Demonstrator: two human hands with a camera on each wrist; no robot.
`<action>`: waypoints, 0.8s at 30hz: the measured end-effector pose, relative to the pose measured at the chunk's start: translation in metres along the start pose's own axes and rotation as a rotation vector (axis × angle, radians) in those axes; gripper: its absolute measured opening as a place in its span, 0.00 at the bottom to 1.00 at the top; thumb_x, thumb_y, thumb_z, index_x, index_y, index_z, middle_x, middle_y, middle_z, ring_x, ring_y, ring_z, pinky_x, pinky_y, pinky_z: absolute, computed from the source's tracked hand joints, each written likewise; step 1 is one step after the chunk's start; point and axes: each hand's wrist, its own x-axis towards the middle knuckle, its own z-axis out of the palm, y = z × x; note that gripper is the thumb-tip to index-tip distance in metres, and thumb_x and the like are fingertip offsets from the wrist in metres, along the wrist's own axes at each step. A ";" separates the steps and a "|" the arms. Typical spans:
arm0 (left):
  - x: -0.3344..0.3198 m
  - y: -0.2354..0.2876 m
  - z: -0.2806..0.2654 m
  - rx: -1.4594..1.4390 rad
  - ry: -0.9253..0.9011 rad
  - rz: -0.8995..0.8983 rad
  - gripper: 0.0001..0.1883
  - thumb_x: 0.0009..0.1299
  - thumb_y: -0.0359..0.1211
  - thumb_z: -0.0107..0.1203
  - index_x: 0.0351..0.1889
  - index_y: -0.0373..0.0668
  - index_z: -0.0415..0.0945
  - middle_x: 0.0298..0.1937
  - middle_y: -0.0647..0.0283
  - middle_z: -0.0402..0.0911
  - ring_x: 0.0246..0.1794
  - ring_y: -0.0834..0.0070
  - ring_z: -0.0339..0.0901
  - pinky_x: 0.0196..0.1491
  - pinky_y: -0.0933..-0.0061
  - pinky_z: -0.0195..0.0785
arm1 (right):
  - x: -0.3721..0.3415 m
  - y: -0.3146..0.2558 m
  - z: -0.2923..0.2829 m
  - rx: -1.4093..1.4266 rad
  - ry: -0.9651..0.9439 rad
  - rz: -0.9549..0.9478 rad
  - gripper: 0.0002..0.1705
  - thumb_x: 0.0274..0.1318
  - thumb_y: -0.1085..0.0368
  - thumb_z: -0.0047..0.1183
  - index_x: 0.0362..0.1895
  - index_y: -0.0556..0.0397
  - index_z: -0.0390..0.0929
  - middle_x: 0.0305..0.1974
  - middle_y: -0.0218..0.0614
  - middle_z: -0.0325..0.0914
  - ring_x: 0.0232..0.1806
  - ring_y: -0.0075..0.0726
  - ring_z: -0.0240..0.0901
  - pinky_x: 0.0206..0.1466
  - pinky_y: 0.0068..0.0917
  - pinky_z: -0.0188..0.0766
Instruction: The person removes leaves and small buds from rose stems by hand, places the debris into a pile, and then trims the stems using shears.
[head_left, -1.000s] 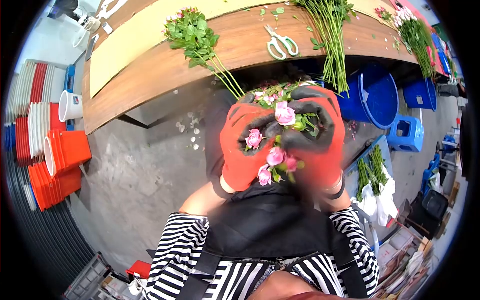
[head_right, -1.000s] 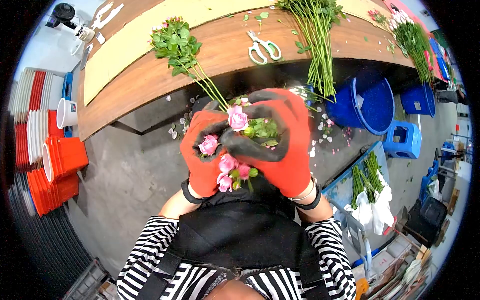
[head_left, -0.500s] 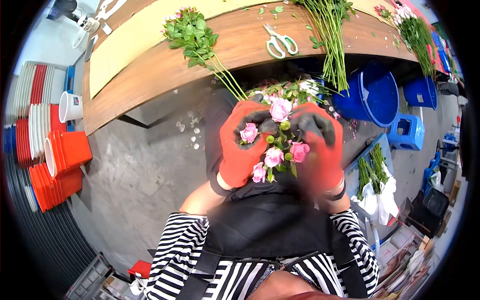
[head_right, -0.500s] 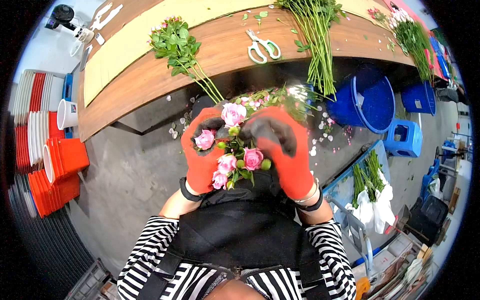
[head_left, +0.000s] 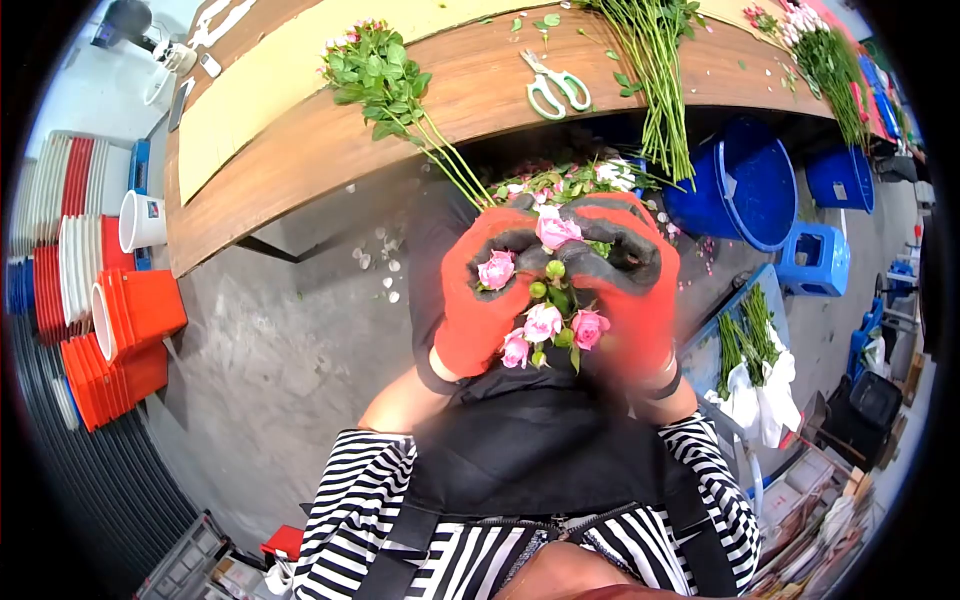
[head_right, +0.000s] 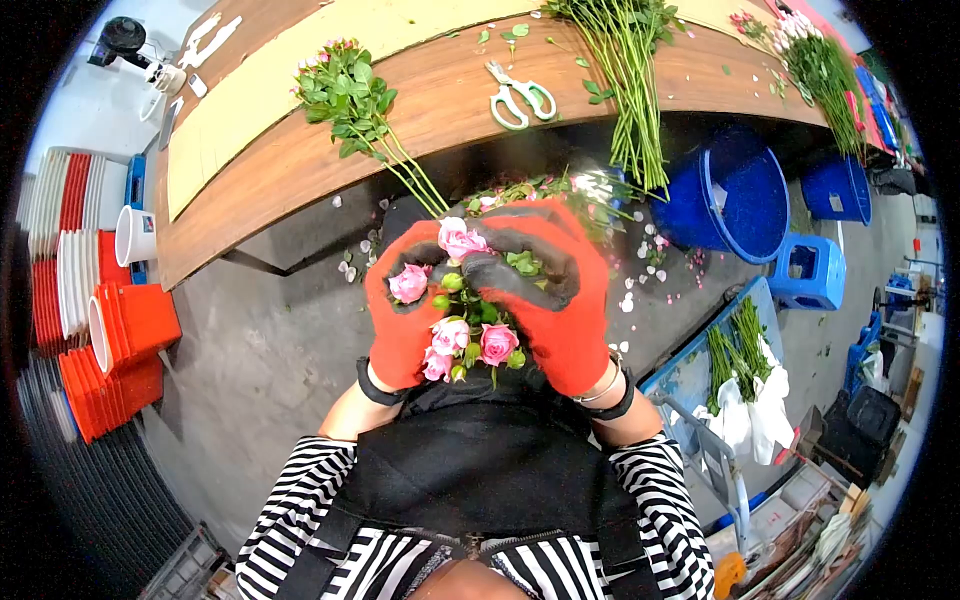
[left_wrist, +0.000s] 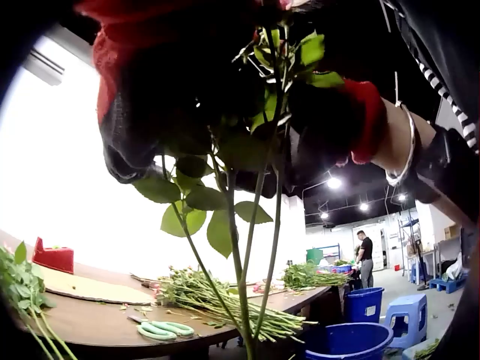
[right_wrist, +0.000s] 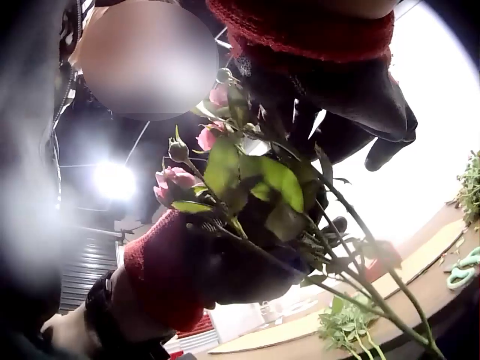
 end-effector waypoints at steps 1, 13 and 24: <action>0.001 0.003 0.001 -0.026 0.002 -0.059 0.16 0.58 0.29 0.58 0.45 0.34 0.77 0.42 0.62 0.79 0.45 0.74 0.74 0.51 0.73 0.66 | 0.000 -0.002 0.001 0.026 0.012 0.012 0.24 0.39 0.72 0.67 0.47 0.58 0.80 0.46 0.39 0.77 0.51 0.38 0.72 0.56 0.31 0.67; 0.011 0.000 -0.010 0.125 -0.164 0.100 0.17 0.51 0.22 0.55 0.41 0.36 0.80 0.40 0.58 0.80 0.43 0.66 0.75 0.52 0.69 0.67 | 0.027 0.000 -0.016 0.227 0.001 0.173 0.26 0.49 0.73 0.59 0.56 0.59 0.74 0.53 0.37 0.77 0.59 0.34 0.69 0.58 0.30 0.67; 0.003 0.013 0.001 0.568 -0.341 0.392 0.20 0.46 0.23 0.62 0.41 0.44 0.82 0.40 0.63 0.80 0.47 0.59 0.73 0.59 0.52 0.63 | 0.032 -0.026 -0.058 -0.497 -0.434 -0.316 0.24 0.40 0.66 0.69 0.46 0.55 0.78 0.41 0.42 0.78 0.45 0.46 0.75 0.51 0.39 0.69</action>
